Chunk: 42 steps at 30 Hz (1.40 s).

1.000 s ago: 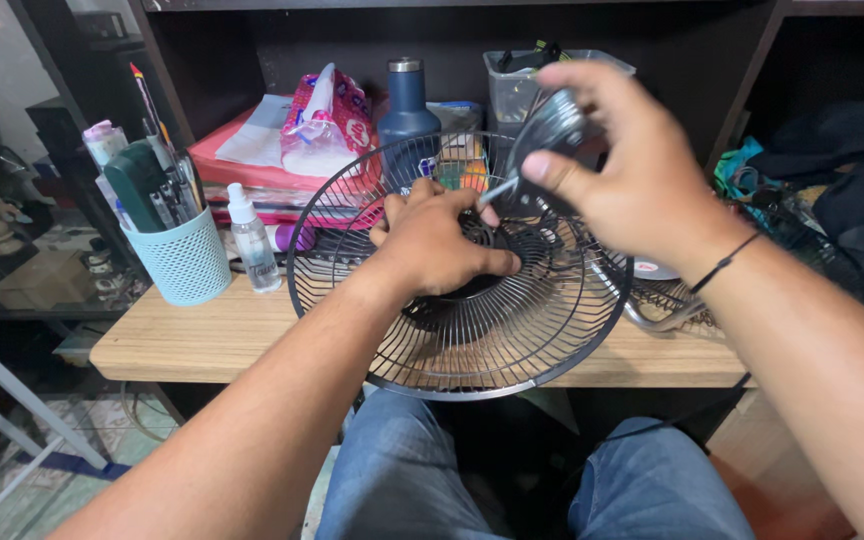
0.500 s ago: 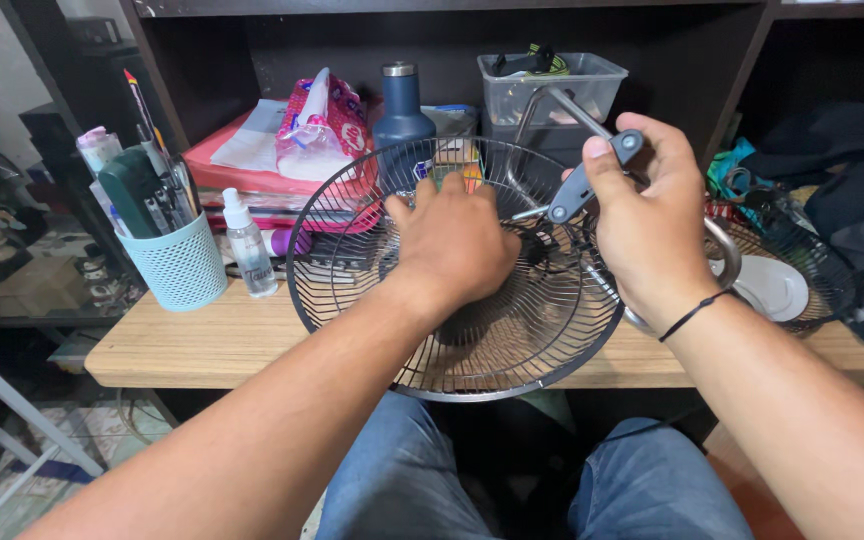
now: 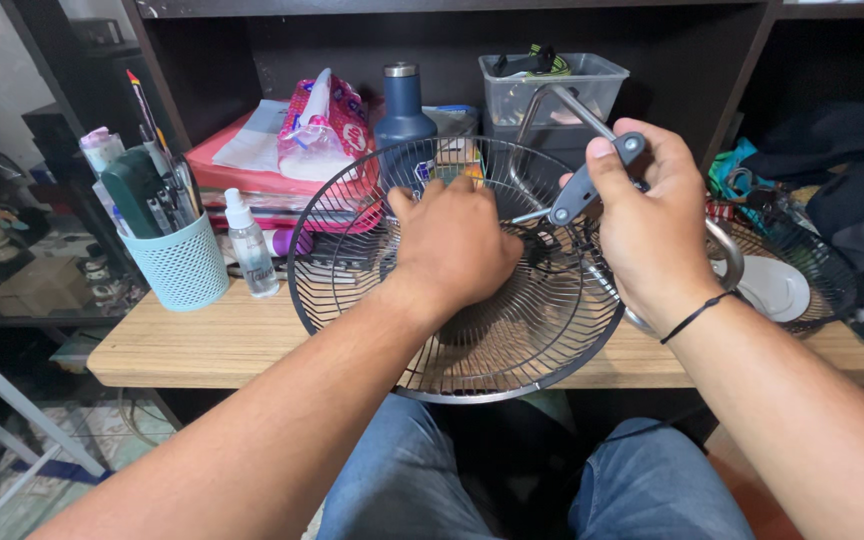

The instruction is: The person disassembles a small electric fan using a multi-tool. They remove the front grille, unscrew the central hub, and separate the fan blades from the motor housing. The components are placed on the desk.

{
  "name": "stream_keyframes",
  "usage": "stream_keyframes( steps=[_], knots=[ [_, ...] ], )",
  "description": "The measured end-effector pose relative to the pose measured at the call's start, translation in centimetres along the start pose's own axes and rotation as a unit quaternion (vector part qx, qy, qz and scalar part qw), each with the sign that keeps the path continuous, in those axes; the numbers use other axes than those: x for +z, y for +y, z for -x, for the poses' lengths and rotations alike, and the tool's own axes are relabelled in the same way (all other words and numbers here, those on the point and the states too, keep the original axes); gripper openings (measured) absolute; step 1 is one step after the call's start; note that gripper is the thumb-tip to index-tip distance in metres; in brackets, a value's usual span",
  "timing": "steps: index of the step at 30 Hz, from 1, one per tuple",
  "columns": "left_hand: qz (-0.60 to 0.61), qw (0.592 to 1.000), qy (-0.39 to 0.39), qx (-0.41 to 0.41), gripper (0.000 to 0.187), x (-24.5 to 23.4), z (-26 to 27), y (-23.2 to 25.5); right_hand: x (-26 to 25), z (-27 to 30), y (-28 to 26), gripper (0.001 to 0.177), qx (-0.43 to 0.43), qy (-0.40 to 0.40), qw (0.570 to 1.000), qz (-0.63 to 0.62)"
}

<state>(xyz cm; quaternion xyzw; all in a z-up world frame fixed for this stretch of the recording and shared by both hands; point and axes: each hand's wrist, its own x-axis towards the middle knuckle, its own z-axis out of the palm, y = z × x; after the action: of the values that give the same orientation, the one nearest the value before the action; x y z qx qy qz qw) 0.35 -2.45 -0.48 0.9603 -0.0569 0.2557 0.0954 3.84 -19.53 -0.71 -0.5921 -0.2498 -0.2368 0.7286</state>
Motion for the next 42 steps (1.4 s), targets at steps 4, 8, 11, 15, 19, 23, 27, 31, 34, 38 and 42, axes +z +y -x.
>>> stream_keyframes(
  steps=[4,8,11,15,19,23,27,31,34,38,42],
  knots=[
    [-0.033,0.999,0.003,0.010,0.040,-0.2,-0.1,0.7,-0.2,-0.1,0.0,0.038,0.017,0.001,1.000,-0.014],
    [-0.055,0.998,-0.034,-0.013,0.042,-0.4,-1.1,0.9,-0.3,-0.5,0.2,0.033,0.044,0.011,0.998,-0.044],
    [-0.006,0.998,-0.059,-0.032,0.042,-0.5,-1.8,0.5,-0.4,-1.2,0.5,0.030,0.037,0.004,0.998,-0.048],
    [0.153,0.979,-0.094,-0.092,0.028,-1.0,-2.6,-1.0,-0.2,-2.4,0.5,0.026,0.077,-0.023,0.996,-0.025],
    [0.255,0.965,-0.056,0.036,0.019,-1.6,-2.1,-3.7,-0.1,-2.8,0.0,0.020,0.115,-0.036,0.993,-0.002],
    [0.342,0.934,-0.037,0.091,0.013,-2.0,-0.7,-5.5,0.0,-2.6,-0.6,0.019,0.117,-0.053,0.992,0.016],
    [0.385,0.919,-0.041,0.071,0.014,-2.5,0.1,-5.9,0.0,-2.6,-1.6,0.016,0.128,-0.065,0.990,0.001],
    [0.381,0.923,0.007,0.056,0.017,-3.2,1.0,-6.0,0.8,-2.6,-2.4,0.018,0.097,-0.114,0.988,0.032],
    [0.391,0.920,0.031,0.026,0.018,-4.2,1.7,-6.4,2.2,-2.2,-3.3,0.021,0.054,-0.205,0.971,0.109],
    [0.414,0.907,0.066,0.026,0.019,-6.7,3.2,-7.5,5.4,-1.5,-5.9,0.022,-0.017,-0.309,0.926,0.216],
    [0.482,0.865,0.136,0.014,0.020,-9.5,6.1,-9.9,9.1,-0.4,-9.1,0.021,-0.011,-0.340,0.923,0.179]
  ],
)
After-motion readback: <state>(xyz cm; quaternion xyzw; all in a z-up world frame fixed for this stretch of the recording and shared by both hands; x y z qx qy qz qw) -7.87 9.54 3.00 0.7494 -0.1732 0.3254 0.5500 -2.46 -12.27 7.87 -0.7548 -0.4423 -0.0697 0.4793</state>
